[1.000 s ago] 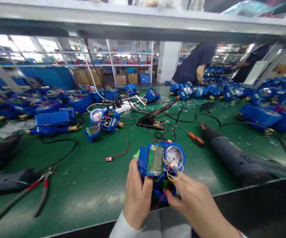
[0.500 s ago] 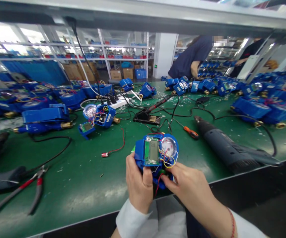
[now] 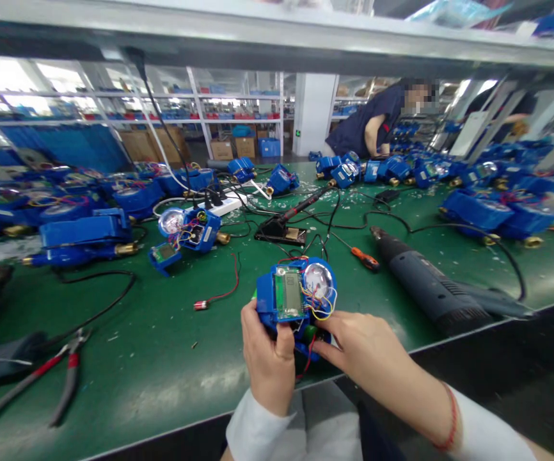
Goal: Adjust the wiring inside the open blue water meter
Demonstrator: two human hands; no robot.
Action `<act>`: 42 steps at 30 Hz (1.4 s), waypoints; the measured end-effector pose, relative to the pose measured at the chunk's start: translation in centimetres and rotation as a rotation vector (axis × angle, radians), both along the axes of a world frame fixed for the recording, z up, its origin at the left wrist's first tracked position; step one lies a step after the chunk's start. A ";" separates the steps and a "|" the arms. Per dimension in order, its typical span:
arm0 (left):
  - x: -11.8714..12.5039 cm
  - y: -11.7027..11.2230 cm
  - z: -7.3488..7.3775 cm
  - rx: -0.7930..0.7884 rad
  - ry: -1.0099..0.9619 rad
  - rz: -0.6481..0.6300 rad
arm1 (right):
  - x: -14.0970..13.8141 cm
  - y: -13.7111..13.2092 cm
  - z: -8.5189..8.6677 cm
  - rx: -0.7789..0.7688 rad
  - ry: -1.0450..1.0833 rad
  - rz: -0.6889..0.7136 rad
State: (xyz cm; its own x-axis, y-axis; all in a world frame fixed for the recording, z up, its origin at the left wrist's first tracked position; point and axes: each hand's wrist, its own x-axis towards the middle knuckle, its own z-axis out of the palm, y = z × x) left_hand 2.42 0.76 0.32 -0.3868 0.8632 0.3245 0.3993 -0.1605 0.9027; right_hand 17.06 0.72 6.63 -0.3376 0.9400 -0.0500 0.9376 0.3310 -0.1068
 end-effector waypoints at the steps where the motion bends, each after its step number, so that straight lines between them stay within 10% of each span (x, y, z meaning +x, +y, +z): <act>1: -0.1 0.0 0.1 -0.002 -0.001 -0.005 | 0.1 0.1 0.2 -0.004 -0.012 0.021; 19: 0.3 0.1 -0.1 -0.005 -0.029 0.049 | -0.6 -0.9 -1.9 0.092 0.236 0.003; 27: -0.5 0.0 1.0 -0.067 -0.020 -0.024 | 0.1 -0.9 -3.2 0.192 0.971 0.267; 36: -0.5 0.0 0.5 -0.001 -0.004 -0.014 | 2.5 -0.6 -1.0 0.376 0.314 0.270; 42: -0.5 0.6 0.4 0.058 -0.004 0.013 | 1.1 0.1 -2.9 0.168 0.548 0.369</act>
